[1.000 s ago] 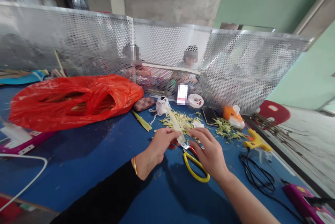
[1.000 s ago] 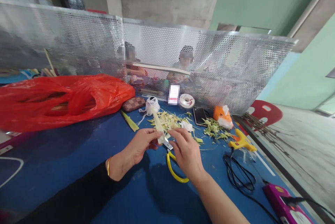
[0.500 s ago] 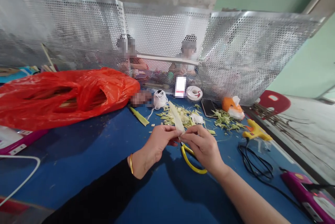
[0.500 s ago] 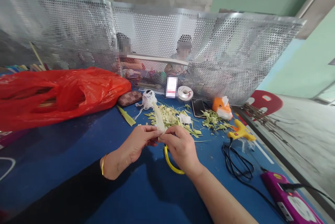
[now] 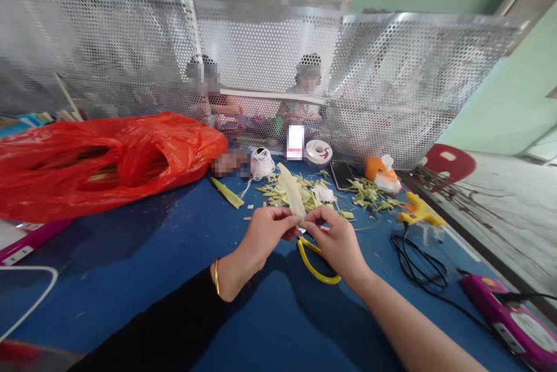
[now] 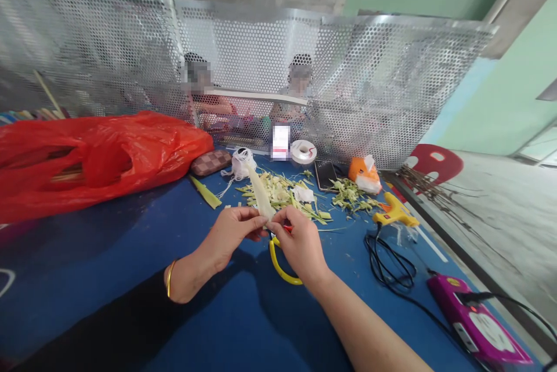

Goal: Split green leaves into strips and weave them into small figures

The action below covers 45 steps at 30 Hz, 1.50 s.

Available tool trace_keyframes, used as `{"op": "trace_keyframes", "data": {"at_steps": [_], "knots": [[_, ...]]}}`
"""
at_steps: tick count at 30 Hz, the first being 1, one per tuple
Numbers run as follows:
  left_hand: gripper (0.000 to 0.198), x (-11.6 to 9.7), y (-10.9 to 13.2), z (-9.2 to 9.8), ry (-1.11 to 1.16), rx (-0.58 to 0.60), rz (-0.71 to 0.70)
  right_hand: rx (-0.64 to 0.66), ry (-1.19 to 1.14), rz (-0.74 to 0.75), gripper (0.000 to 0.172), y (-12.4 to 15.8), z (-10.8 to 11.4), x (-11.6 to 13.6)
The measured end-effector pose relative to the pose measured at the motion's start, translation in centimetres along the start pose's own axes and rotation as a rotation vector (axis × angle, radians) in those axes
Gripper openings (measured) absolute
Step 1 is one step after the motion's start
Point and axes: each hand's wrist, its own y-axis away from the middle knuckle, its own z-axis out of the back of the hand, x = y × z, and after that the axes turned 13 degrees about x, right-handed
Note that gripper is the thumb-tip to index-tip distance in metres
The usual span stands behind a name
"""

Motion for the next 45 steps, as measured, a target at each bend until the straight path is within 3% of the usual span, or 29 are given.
{"op": "trace_keyframes", "data": {"at_steps": [8, 13, 21, 25, 31, 34, 37, 40, 45], "knots": [[0.019, 0.25, -0.06, 0.08, 0.08, 0.059, 0.052, -0.055, -0.062, -0.022, 0.011, 0.0, -0.05, -0.11], [0.024, 0.53, -0.14, -0.04, 0.113, 0.026, 0.081, -0.088, -0.197, -0.044, 0.012, -0.24, -0.15, -0.01], [0.029, 0.27, -0.29, 0.4, 0.198, 0.112, 0.112, -0.022, -0.637, -0.151, 0.036, -0.84, 0.37, 0.09], [0.021, 0.02, -0.08, 0.56, 0.183, 0.145, 0.155, 0.012, -0.657, -0.169, 0.04, -0.92, 0.34, 0.16], [0.008, -0.11, 0.06, 0.02, 0.083, 0.029, 0.081, 0.032, -0.541, -0.197, 0.037, -0.86, -0.26, -0.37], [0.008, -0.17, -0.09, 0.23, 0.133, -0.009, 0.105, -0.012, -0.419, -0.077, 0.025, -0.78, 0.03, -0.45], [0.012, -0.27, -0.12, 0.55, 0.181, -0.036, 0.12, -0.134, -0.124, 0.219, 0.015, -0.57, 0.47, -0.29], [0.014, -0.32, 0.07, 0.58, 0.194, -0.023, 0.124, -0.165, 0.08, 0.446, 0.013, -0.25, 0.46, -0.15], [0.012, -0.36, 0.42, 0.25, 0.225, 0.003, 0.13, -0.156, 0.129, 0.459, 0.016, 0.07, -0.23, -0.41]]}}
